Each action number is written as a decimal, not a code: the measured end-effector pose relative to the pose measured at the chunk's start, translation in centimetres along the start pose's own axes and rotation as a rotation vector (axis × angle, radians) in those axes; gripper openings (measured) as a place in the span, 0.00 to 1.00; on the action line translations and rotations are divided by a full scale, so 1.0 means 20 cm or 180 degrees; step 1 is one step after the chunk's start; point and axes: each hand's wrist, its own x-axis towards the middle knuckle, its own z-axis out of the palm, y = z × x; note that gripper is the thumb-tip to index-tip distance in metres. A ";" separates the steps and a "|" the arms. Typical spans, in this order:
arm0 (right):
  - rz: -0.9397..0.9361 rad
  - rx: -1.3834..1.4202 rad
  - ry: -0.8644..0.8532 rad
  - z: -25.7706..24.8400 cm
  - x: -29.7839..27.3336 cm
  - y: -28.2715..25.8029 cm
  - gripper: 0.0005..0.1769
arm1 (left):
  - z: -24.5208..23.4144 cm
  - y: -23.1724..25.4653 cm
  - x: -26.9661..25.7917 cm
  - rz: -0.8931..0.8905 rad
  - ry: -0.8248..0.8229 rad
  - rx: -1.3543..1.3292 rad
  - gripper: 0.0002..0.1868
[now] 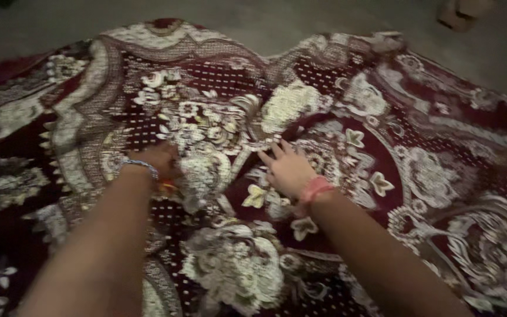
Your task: The person straightens a large patterned carpet by smoothing it with their hands and pulling at the edges.
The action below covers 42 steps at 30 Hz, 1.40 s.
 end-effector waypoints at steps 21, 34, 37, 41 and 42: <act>0.0126 -0.1103 -0.0984 -0.02 0.44 0.03 0.12 | 0.18 0.14 0.16 -0.0063 0.0663 -0.0904 0.19; -0.0153 -0.1088 0.1270 -0.53 0.67 0.09 0.17 | -0.23 -0.12 -0.14 -0.0240 0.2499 -0.0675 0.11; -0.0093 -0.0932 0.0937 -0.57 0.70 0.06 0.20 | -0.22 -0.12 -0.12 -0.0394 0.2177 -0.0668 0.11; -0.0682 -0.1024 0.1267 -0.58 0.70 0.10 0.16 | -0.17 -0.13 -0.07 -0.0402 0.2389 -0.0551 0.09; -0.0701 -0.0968 0.1210 -0.59 0.69 0.11 0.18 | -0.15 -0.14 -0.06 -0.0349 0.2642 -0.0498 0.10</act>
